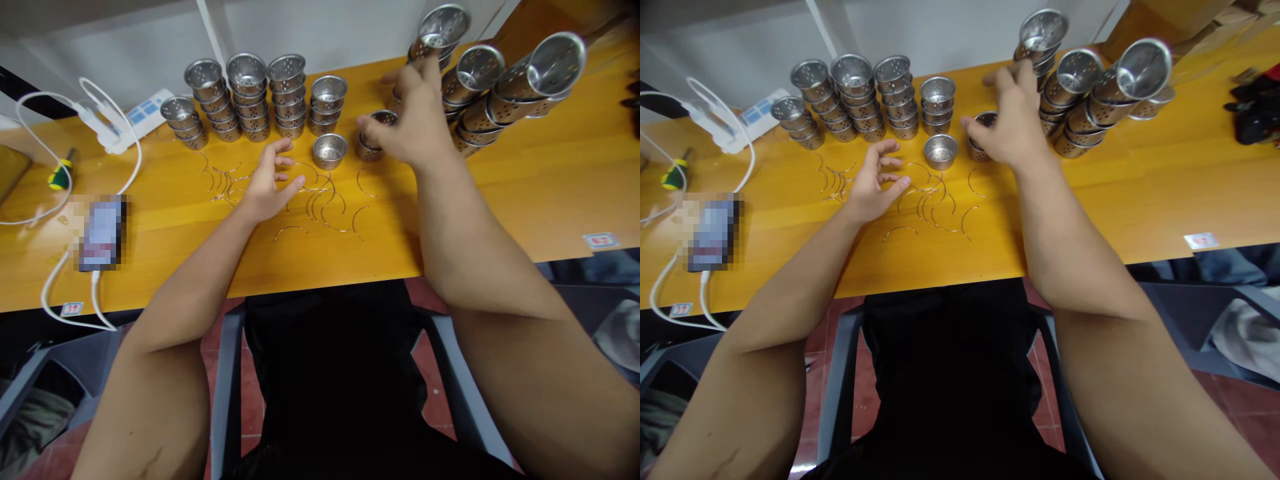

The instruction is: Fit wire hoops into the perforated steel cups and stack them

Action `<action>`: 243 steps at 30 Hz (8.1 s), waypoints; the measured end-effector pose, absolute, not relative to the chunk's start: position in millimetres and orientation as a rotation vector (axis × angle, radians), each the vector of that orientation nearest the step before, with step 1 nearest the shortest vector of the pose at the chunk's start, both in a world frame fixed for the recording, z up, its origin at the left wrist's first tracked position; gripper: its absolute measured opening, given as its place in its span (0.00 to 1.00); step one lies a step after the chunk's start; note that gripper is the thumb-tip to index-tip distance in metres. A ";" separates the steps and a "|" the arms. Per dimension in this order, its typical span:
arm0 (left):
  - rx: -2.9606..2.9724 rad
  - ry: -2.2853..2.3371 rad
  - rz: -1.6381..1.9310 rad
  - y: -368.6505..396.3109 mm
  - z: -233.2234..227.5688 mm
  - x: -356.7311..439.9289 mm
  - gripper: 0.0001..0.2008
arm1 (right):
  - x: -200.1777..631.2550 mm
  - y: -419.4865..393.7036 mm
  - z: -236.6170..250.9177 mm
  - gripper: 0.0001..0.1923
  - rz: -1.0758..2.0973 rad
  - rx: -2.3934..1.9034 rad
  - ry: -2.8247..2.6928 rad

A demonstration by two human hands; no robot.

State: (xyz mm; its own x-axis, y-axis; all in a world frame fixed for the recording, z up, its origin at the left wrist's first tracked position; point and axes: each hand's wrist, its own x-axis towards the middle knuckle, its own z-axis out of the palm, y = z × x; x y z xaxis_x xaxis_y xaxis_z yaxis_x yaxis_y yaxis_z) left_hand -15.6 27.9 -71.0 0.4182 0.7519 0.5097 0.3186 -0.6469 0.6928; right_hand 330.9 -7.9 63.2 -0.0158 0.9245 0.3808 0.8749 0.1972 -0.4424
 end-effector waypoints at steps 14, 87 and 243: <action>2.144 0.934 1.176 36.8 -80.1 -19.2 0.41 | 276.6 -9.7 23.4 0.12 0.291 -1.483 -2.322; 2.181 0.914 1.259 49.6 -75.9 -22.6 0.51 | 221.9 -20.4 17.0 0.16 0.320 -1.601 -2.527; 2.103 0.728 1.199 14.4 -47.2 -10.5 0.45 | 242.5 -16.0 13.4 0.37 1.306 -0.529 -1.721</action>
State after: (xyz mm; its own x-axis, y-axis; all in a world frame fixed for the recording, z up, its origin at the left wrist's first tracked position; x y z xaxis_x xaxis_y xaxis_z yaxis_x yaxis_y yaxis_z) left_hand -10.5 14.4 -47.2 0.4404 0.7087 0.5512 0.1621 -0.6666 0.7276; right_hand 242.5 -16.0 13.4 -0.5169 0.7624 0.3894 -0.1704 0.3542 -0.9195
